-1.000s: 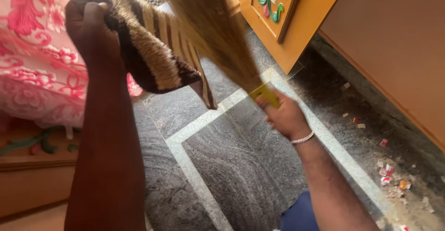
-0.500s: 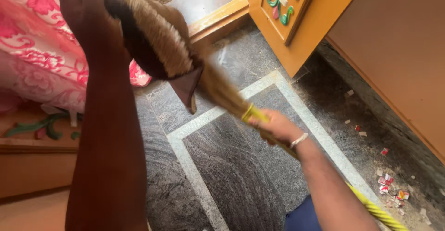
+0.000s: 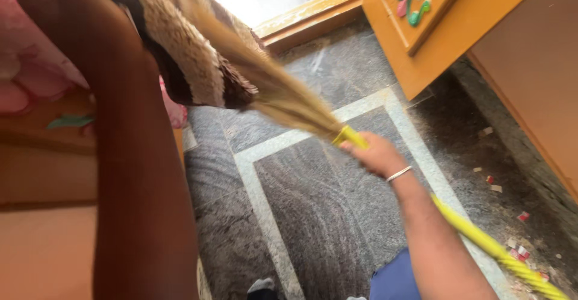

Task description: The person sweeps a tiled floor using a traditional straw broom, gathering debris into a pile. They lift a striped mat to sweep underneath it and then use a blue dustpan to collect the swept debris.

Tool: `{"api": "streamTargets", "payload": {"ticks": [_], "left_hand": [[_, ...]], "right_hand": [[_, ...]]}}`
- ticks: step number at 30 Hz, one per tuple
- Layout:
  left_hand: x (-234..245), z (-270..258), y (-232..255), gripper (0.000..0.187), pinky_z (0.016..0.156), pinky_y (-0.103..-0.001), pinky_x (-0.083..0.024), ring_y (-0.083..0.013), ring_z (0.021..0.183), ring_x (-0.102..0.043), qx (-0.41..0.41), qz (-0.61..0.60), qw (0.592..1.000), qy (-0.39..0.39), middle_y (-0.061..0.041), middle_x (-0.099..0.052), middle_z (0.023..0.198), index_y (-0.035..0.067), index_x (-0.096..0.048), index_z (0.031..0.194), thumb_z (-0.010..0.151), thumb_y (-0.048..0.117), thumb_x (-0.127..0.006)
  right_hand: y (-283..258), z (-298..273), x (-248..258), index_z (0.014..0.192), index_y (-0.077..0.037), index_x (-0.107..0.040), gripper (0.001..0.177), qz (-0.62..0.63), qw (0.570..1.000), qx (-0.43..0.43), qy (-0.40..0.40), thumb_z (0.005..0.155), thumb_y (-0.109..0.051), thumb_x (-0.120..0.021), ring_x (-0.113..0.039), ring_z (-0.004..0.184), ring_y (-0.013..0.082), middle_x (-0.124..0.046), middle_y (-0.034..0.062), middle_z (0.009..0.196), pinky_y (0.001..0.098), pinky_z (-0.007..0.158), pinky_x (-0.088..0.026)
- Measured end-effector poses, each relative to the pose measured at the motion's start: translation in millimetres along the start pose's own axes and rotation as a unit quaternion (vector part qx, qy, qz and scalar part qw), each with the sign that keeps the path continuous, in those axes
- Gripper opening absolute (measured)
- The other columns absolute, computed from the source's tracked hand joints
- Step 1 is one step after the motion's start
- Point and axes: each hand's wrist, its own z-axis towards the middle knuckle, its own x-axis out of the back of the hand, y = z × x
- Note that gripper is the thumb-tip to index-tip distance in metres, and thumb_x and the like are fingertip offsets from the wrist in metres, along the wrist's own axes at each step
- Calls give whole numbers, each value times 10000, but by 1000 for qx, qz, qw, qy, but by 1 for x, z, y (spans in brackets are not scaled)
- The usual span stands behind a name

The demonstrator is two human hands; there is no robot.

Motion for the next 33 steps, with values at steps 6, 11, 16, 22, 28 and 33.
{"api": "streamTargets", "payload": {"ticks": [6, 11, 16, 22, 28, 33], "left_hand": [[71, -69, 77, 98, 936, -328, -542, -149, 996, -584, -19, 102, 989, 104, -50, -573, 1065, 17, -532, 1144, 1062, 7, -480], [114, -152, 140, 286, 708, -321, -536, -204, 761, -587, -1, 79, 980, 183, -167, -610, 917, 45, -452, 1030, 856, -162, -358], [124, -210, 173, 142, 571, -269, -425, -146, 607, -482, 0, 284, 952, 110, -132, -580, 743, 14, -424, 780, 865, -99, -437], [169, -247, 166, 94, 562, -349, -460, -243, 562, -530, 78, 558, 826, 34, -100, -536, 642, 32, -544, 747, 825, 48, -594], [221, -302, 97, 313, 587, -459, -510, -352, 653, -625, 115, 695, 710, -9, -141, -611, 731, 56, -569, 809, 844, 295, -769], [252, -362, 56, 310, 690, -492, -531, -372, 819, -644, 178, 750, 633, -71, -166, -631, 872, 51, -570, 927, 877, 309, -734]], "right_hand": [[25, 24, 24, 1145, -115, -745, 523, -161, 971, 35, 174, 941, -589, -658, -684, 787, 285, -728, 162, 871, 413, 662, -515], [57, -3, -12, 1081, -104, -710, 501, 11, 998, -5, -55, 809, -524, -735, -587, 590, 167, -626, 63, 702, 358, 526, -497], [113, -9, -90, 1197, -101, -735, 551, -102, 967, 20, -232, 797, -478, -770, -662, 741, 190, -738, 63, 838, 356, 686, -572], [139, -11, -191, 1446, -339, -569, 656, -185, 925, 16, -330, 822, -454, -736, -754, 1085, 204, -777, 48, 1212, 347, 978, -550], [152, 18, -242, 1455, -381, -572, 624, -295, 912, 35, -281, 854, -475, -714, -743, 1067, 257, -771, 79, 1194, 377, 966, -542], [130, 9, -233, 1475, -379, -556, 601, -267, 948, 7, -172, 898, -505, -665, -735, 928, 265, -776, 102, 1073, 405, 872, -550]]}}
